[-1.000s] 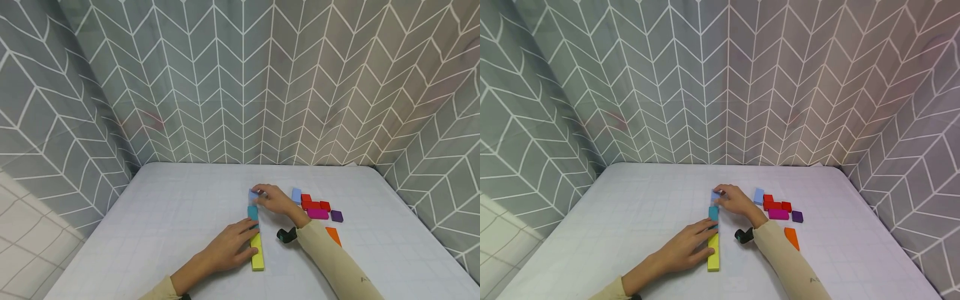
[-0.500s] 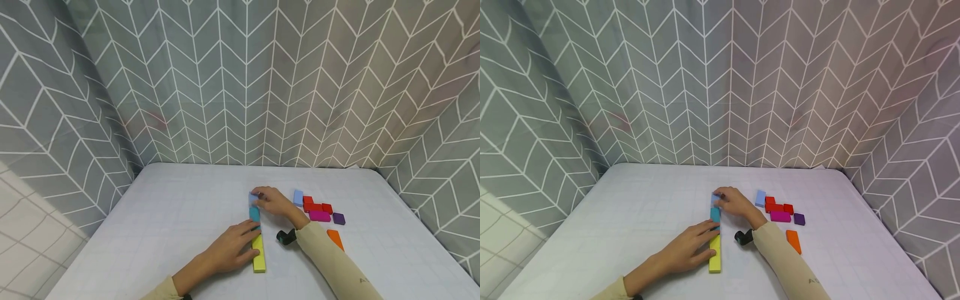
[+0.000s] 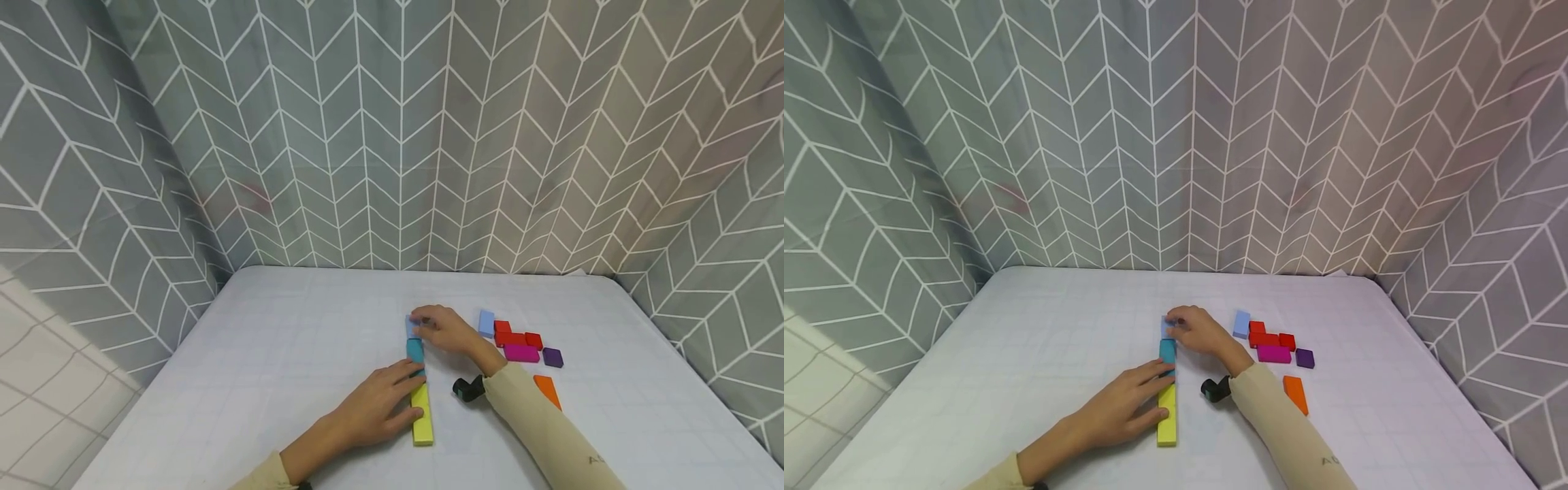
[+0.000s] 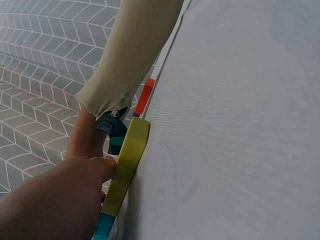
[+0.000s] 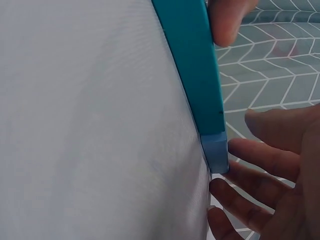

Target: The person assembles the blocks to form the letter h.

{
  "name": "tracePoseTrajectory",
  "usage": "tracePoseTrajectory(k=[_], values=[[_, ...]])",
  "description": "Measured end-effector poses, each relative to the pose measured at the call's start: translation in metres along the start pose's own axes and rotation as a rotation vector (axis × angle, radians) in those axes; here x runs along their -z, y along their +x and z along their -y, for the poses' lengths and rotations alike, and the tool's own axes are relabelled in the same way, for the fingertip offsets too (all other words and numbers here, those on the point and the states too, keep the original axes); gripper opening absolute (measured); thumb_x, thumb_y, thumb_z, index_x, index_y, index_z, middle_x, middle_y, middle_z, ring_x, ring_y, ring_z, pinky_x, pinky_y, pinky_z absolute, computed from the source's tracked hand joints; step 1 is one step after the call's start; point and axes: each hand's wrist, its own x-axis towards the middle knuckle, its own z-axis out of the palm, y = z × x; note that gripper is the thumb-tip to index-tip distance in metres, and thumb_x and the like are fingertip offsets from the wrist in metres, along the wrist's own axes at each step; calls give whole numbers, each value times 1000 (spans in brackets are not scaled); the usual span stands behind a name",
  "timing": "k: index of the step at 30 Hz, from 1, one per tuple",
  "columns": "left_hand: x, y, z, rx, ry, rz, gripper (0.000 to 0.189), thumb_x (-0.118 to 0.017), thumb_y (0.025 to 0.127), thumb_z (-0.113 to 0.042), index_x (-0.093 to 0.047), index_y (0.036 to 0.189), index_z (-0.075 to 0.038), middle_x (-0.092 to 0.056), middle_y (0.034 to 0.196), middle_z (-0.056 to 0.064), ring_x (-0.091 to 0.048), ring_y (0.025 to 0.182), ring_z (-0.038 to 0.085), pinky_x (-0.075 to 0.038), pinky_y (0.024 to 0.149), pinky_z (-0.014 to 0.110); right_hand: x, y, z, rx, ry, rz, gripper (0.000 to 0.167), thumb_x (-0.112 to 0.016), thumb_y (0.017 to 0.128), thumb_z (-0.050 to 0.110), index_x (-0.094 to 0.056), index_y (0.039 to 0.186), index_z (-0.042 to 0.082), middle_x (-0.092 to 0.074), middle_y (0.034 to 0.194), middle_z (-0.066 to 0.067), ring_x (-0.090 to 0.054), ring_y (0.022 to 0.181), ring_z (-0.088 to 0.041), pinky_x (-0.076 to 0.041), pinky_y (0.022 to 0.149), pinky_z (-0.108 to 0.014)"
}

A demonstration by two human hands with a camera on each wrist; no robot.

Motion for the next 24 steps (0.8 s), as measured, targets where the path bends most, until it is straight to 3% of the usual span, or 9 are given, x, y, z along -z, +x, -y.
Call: tracePoseTrajectory(k=[24], values=[[1, 0, -2, 10, -6, 12, 56, -53, 109, -43, -54, 151, -6, -44, 159, 8, -34, 150, 26, -39, 115, 47, -2, -2, -3, 25, 3, -42, 26, -69, 99, 6, -71, 124, 0, -67, 132, -16, -63, 117, -35, -51, 102, -54]])
